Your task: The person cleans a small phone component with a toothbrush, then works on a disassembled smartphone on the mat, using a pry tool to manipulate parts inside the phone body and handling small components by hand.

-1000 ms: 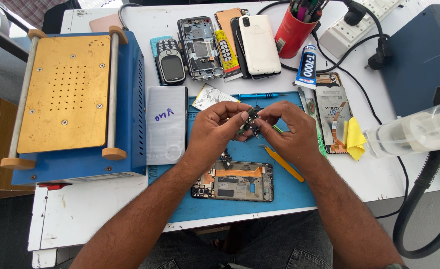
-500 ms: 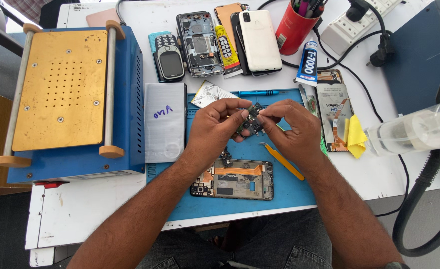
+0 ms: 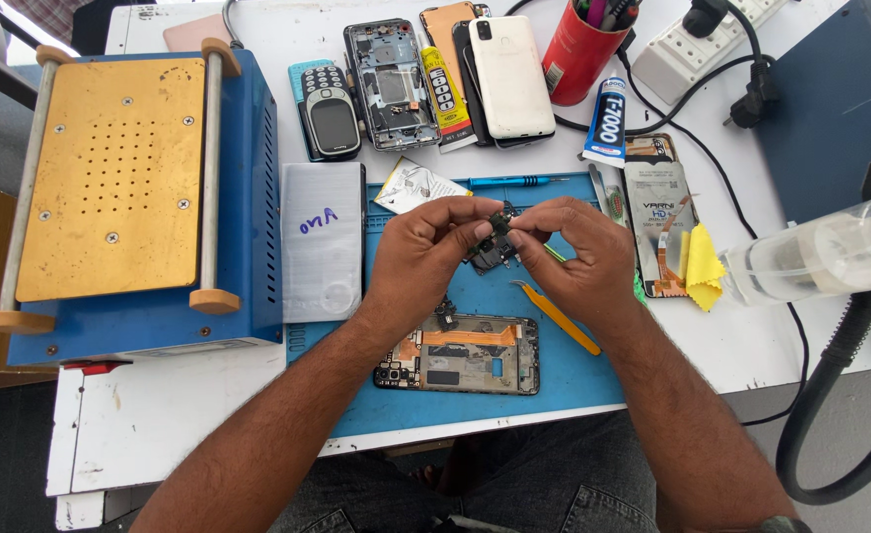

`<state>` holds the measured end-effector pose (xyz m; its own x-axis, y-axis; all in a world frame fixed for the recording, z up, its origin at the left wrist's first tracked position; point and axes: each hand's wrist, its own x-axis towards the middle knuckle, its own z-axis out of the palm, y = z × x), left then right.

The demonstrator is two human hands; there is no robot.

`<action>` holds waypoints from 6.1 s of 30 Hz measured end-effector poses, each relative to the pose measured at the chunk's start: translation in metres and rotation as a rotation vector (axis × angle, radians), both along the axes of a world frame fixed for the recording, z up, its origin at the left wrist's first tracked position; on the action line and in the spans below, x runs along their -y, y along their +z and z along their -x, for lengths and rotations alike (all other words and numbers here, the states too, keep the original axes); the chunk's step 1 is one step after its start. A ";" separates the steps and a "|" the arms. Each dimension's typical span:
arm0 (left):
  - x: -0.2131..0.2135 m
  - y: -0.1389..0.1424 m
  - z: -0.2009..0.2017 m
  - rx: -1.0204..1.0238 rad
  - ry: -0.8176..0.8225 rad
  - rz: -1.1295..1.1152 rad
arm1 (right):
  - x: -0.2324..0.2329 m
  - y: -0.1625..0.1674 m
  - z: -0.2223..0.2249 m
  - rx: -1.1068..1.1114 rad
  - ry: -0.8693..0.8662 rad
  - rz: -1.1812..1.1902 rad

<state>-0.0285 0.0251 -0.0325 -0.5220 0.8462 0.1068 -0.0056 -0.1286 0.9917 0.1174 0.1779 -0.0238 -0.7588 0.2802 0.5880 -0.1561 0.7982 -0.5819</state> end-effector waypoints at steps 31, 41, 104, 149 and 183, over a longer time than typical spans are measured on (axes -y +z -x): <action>0.000 0.007 0.003 0.087 0.002 0.059 | 0.002 0.006 0.001 0.065 0.017 0.133; 0.004 0.005 -0.001 -0.166 0.018 -0.018 | 0.000 0.005 0.000 -0.020 0.052 0.062; 0.000 0.007 0.005 0.301 0.021 0.046 | 0.001 0.007 -0.002 0.038 -0.058 0.162; -0.001 0.006 0.024 0.353 -0.010 -0.107 | -0.006 -0.008 0.017 0.107 -0.049 0.046; 0.028 0.030 -0.017 0.019 -0.177 0.340 | 0.034 0.013 -0.055 0.359 -0.159 0.479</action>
<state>-0.0119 -0.0026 -0.0023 -0.3634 0.9091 -0.2036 -0.0171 0.2120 0.9771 0.1724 0.1443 -0.0112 -0.8133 0.5758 0.0843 0.2155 0.4326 -0.8755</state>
